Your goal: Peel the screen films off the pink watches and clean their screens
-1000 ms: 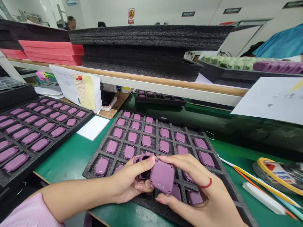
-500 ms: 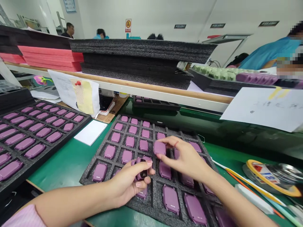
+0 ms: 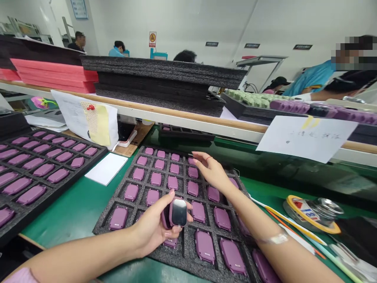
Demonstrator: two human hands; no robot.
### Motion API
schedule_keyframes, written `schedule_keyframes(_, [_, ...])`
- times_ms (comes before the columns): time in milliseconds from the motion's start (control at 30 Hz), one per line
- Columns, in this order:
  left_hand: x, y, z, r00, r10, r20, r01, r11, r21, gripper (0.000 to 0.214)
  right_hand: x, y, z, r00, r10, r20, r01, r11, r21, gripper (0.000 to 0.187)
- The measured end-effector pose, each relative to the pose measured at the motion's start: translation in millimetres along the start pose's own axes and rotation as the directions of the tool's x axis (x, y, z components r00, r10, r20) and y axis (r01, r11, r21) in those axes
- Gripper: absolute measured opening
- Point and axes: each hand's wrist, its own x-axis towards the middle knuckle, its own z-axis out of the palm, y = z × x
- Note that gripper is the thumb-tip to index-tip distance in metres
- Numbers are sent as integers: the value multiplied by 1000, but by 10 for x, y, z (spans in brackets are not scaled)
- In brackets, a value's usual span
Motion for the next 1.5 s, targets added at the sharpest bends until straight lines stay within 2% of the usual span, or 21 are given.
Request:
schedule_keyframes(100, [6,-21,6,999,-26,38,30,992,-126,48,-462,-444,-126,989,-136,61,126,982,140,31])
schedule_keyframes(133, [4,-30,7,998,-26,62,35,988,-152,48,-625,-572,-160,966,-250,67,231,950,212,32])
schedule_keyframes(167, [-1,-40,8,996,-25,87,39,985,-166,49,-777,-679,-185,927,-365,80,341,914,221,41])
schedule_keyframes(233, [-15,-57,11,992,-21,126,42,985,-168,51,-1014,-815,-202,865,-496,69,482,863,153,40])
schedule_keyframes(300, [-28,-66,18,989,-16,147,40,986,-163,51,-1145,-862,-184,840,-540,44,536,841,74,26])
schedule_keyframes(400, [-35,-60,31,984,6,178,25,985,-169,48,-1186,-861,-146,838,-546,16,545,837,51,12])
schedule_keyframes(500, [-31,-41,38,979,8,206,26,986,-165,48,-1151,-869,-135,856,-517,-4,515,853,87,9])
schedule_keyframes(600, [-27,-32,37,980,6,197,30,983,-180,47,-1109,-875,-143,894,-444,-59,447,875,184,10])
schedule_keyframes(700, [-27,-37,29,980,-11,200,45,985,-166,48,-1079,-828,-170,937,-275,-216,333,887,320,11])
schedule_keyframes(767, [-26,-41,21,976,-18,216,51,988,-148,51,-1072,-773,-200,937,-115,-330,260,862,436,13])
schedule_keyframes(867, [-22,-44,9,974,-11,228,46,988,-148,52,-1082,-706,-248,931,48,-363,179,804,567,15])
schedule_keyframes(1033, [-20,-48,7,976,-16,218,50,987,-150,51,-1112,-718,-286,943,35,-332,166,813,558,6])
schedule_keyframes(1133, [-32,-48,17,976,-12,216,44,989,-143,50,-1113,-733,-283,942,-38,-333,199,863,465,14])
schedule_keyframes(1200, [-40,-43,24,977,-7,214,37,990,-134,49,-1107,-712,-277,934,-138,-331,266,885,383,13])
schedule_keyframes(1333, [-45,-30,34,977,-2,212,32,990,-136,48,-1131,-645,-280,872,-369,-322,438,881,175,20])
schedule_keyframes(1433, [-44,-22,36,982,-21,187,49,988,-145,46,-1224,-639,-315,804,-565,-185,584,809,68,30])
schedule_keyframes(1500, [-45,-16,38,984,-37,172,62,988,-141,49,-1305,-659,-346,787,-609,-97,615,786,59,34])
